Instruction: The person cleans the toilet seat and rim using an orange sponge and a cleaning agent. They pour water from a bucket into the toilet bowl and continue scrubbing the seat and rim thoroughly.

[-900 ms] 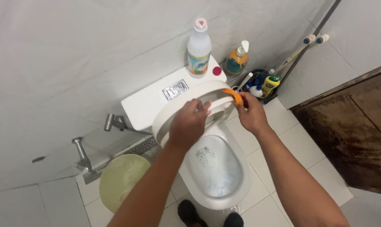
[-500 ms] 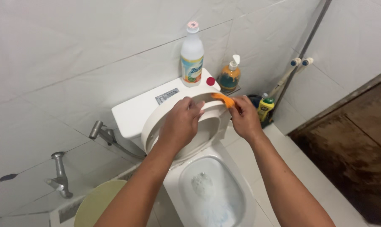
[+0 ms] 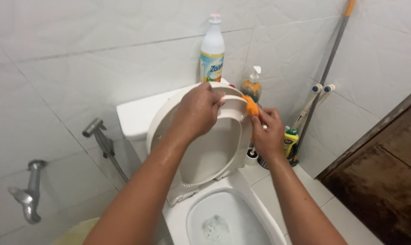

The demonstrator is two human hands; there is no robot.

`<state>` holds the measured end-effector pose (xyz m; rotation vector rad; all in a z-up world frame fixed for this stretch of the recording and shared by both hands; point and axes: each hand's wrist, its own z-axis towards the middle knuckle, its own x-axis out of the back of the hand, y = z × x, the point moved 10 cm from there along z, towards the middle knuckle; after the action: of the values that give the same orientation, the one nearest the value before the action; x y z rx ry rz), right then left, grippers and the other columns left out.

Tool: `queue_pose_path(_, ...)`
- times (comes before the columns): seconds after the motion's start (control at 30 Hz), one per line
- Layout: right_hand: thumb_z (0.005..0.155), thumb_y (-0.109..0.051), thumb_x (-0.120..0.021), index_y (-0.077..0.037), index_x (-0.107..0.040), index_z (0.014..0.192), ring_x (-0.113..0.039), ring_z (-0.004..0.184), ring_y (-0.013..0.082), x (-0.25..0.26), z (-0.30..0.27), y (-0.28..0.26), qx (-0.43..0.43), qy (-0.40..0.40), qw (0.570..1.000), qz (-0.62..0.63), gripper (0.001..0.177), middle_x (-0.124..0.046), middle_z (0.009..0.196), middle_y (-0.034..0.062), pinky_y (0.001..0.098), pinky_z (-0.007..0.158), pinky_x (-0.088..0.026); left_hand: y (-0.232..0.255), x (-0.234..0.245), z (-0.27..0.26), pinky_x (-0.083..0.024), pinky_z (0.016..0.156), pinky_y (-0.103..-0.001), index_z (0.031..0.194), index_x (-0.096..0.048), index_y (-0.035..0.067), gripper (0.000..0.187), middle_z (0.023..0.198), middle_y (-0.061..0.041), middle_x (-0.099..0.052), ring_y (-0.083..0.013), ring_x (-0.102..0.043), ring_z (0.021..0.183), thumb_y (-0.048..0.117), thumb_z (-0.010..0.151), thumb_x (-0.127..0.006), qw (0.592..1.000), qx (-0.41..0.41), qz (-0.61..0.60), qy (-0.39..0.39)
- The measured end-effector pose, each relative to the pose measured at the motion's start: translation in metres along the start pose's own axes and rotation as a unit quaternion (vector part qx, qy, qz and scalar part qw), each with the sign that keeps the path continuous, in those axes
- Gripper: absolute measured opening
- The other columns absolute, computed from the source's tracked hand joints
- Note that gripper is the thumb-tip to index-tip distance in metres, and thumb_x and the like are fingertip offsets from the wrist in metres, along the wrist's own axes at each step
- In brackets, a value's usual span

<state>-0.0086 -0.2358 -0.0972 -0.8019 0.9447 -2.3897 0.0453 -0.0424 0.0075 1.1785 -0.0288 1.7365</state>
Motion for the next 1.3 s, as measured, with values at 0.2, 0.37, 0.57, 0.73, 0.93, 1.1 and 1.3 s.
queue_pose_path(0.2, 0.087, -0.003, -0.065, 0.003, -0.066, 0.109, -0.065, 0.095, 0.0295, -0.019, -0.037, -0.077, 0.24, 0.114, 0.964, -0.025, 0.023, -0.063, 0.106, 0.0171, 0.0358, 0.082, -0.053, -0.002, -0.003, -0.004, -0.048, 0.079, -0.043, 0.104, -0.071, 0.014, 0.021, 0.1, -0.01, -0.061, -0.0294, -0.061, 0.092, 0.022, 0.089, -0.059, 0.999, 0.015, 0.022, -0.019)
queue_pose_path(0.37, 0.089, -0.001, -0.059, 0.005, -0.065, 0.11, -0.064, 0.09, 0.0337, -0.023, -0.027, -0.07, 0.218, 0.089, 0.971, -0.045, 0.022, -0.061, 0.104, 0.0195, 0.0388, 0.077, -0.052, -0.003, -0.002, -0.002, -0.048, 0.077, -0.044, 0.101, -0.071, 0.012, 0.02, 0.103, -0.011, -0.061, -0.0312, -0.06, 0.093, 0.02, 0.089, -0.058, 1.0, -0.003, 0.013, -0.004)
queue_pose_path(0.57, 0.089, -0.004, -0.057, 0.004, -0.066, 0.102, -0.065, 0.084, 0.0303, -0.027, -0.019, -0.078, 0.158, 0.037, 0.987, -0.016, 0.017, -0.063, 0.103, 0.017, 0.0381, 0.073, -0.053, -0.007, -0.007, -0.002, -0.048, 0.08, -0.043, 0.098, -0.071, 0.007, 0.02, 0.105, -0.013, -0.061, -0.0336, -0.061, 0.093, 0.018, 0.089, -0.058, 1.0, -0.018, -0.005, 0.003)
queue_pose_path(0.73, 0.09, -0.007, -0.061, 0.002, -0.069, 0.102, -0.066, 0.081, 0.03, -0.034, -0.029, -0.105, 0.203, 0.038, 0.978, 0.005, 0.017, -0.064, 0.095, 0.0148, 0.0374, 0.071, -0.053, -0.008, -0.006, 0.003, -0.048, 0.081, -0.044, 0.101, -0.071, 0.007, 0.022, 0.105, -0.015, -0.061, -0.0351, -0.06, 0.093, 0.017, 0.09, -0.055, 0.999, -0.039, -0.019, -0.001)
queue_pose_path(0.93, 0.088, -0.008, -0.062, 0.002, -0.068, 0.102, -0.069, 0.081, 0.026, -0.013, -0.019, -0.075, 0.098, 0.056, 0.993, 0.046, 0.019, -0.067, 0.095, 0.0145, 0.0343, 0.073, -0.055, -0.004, -0.008, 0.001, -0.047, 0.082, -0.043, 0.102, -0.07, 0.007, 0.023, 0.104, -0.016, -0.061, -0.0345, -0.06, 0.093, 0.019, 0.091, -0.054, 1.0, -0.013, 0.0, -0.023)
queue_pose_path(1.1, 0.089, -0.009, -0.063, 0.004, -0.068, 0.102, -0.068, 0.082, 0.0251, -0.031, -0.032, -0.1, 0.173, 0.04, 0.983, 0.053, 0.019, -0.067, 0.096, 0.0153, 0.0331, 0.073, -0.055, -0.005, -0.004, -0.002, -0.048, 0.082, -0.043, 0.102, -0.07, 0.007, 0.022, 0.107, -0.015, -0.06, -0.0345, -0.06, 0.094, 0.017, 0.091, -0.054, 1.0, -0.002, -0.003, -0.012)
queue_pose_path(1.3, 0.086, -0.009, -0.064, 0.003, -0.069, 0.098, -0.068, 0.077, 0.0222, -0.012, -0.017, -0.061, 0.039, 0.079, 0.995, 0.047, 0.018, -0.068, 0.09, 0.0143, 0.0339, 0.07, -0.055, -0.005, -0.004, -0.002, -0.047, 0.081, -0.044, 0.102, -0.069, 0.006, 0.023, 0.107, -0.015, -0.06, -0.0353, -0.06, 0.094, 0.019, 0.09, -0.055, 1.0, 0.009, -0.012, -0.013)
